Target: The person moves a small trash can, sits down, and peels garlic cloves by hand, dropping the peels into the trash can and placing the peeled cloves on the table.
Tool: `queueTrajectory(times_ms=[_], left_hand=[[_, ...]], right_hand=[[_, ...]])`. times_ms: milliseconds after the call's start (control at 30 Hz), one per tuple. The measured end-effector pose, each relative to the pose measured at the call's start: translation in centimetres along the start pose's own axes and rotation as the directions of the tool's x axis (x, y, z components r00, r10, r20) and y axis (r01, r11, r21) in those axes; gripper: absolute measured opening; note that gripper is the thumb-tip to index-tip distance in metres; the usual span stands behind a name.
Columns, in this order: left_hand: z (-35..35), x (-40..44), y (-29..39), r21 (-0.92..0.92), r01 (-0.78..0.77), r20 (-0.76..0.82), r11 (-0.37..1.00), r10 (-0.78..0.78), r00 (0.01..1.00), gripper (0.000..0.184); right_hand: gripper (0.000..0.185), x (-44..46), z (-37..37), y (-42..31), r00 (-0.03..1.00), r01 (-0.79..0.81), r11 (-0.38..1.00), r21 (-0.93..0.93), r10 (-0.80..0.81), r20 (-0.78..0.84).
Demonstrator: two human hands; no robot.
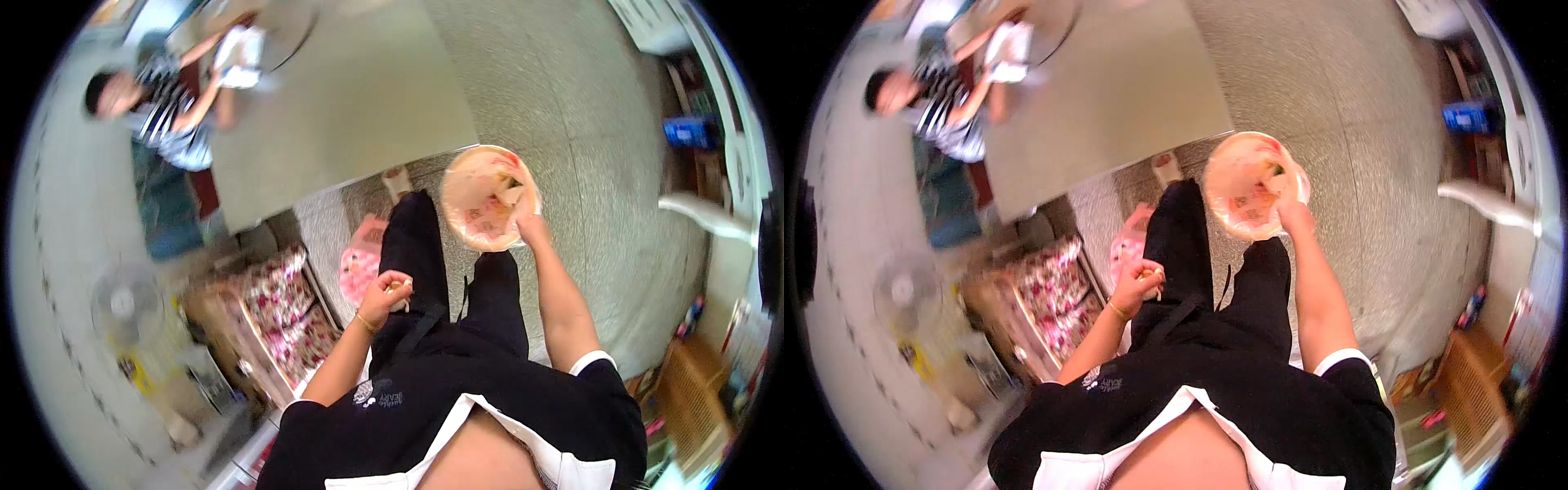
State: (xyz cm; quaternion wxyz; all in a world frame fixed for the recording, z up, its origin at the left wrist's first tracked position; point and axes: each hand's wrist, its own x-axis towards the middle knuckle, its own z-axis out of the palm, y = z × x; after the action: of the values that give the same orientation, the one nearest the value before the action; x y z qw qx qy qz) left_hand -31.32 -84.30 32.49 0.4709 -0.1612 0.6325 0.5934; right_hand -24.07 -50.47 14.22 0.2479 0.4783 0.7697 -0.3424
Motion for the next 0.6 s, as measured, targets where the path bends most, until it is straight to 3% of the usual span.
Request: queueTrajectory(times_ms=[67,167,233,300,333,400,533,600], left_hand=[[-0.2,4.7,0.5,0.035,0.178,0.262,0.983,-0.181,0.948,0.019],[-3.0,13.9,-0.7,0.027,0.353,0.47,0.935,-0.324,0.821,0.02],[-5.5,20.7,-2.2,0.061,0.386,0.58,0.921,-0.347,0.737,0.02],[-8.7,26.9,-3.1,-0.055,0.363,0.628,0.93,-0.25,0.737,0.02],[-8.9,28.9,-2.9,-0.155,0.348,0.697,0.925,-0.147,0.702,0.02],[-11.1,30.6,-2.4,-0.176,0.271,0.74,0.947,-0.055,0.67,0.022],[-13.5,32.5,-2.8,-0.114,0.122,0.837,0.986,0.029,0.547,0.024],[-14.4,32.1,-3.1,-0.11,0.029,0.832,0.993,0.076,0.55,0.027]], right_hand=[[0.048,2.2,1.3,1.3,0.996,-0.008,0.999,0.04,0.004,0.084],[0.045,5.3,5.1,1.5,0.993,-0.066,0.993,0.099,0.057,0.099],[0.041,8.3,10.3,3.2,0.994,-0.102,0.988,0.119,0.097,0.042],[0.039,13.4,16.5,3.4,0.971,-0.072,0.987,0.145,0.037,0.235],[0.039,15.1,18.7,3.9,0.967,-0.081,0.984,0.159,0.038,0.253],[0.036,16.2,23.3,3.6,0.936,-0.004,0.967,0.253,-0.085,0.341],[0.034,16.4,27.3,3.4,0.911,0.037,0.967,0.254,-0.138,0.39],[0.041,15.0,27.2,2.9,0.906,0.23,0.94,0.251,-0.301,0.298]])
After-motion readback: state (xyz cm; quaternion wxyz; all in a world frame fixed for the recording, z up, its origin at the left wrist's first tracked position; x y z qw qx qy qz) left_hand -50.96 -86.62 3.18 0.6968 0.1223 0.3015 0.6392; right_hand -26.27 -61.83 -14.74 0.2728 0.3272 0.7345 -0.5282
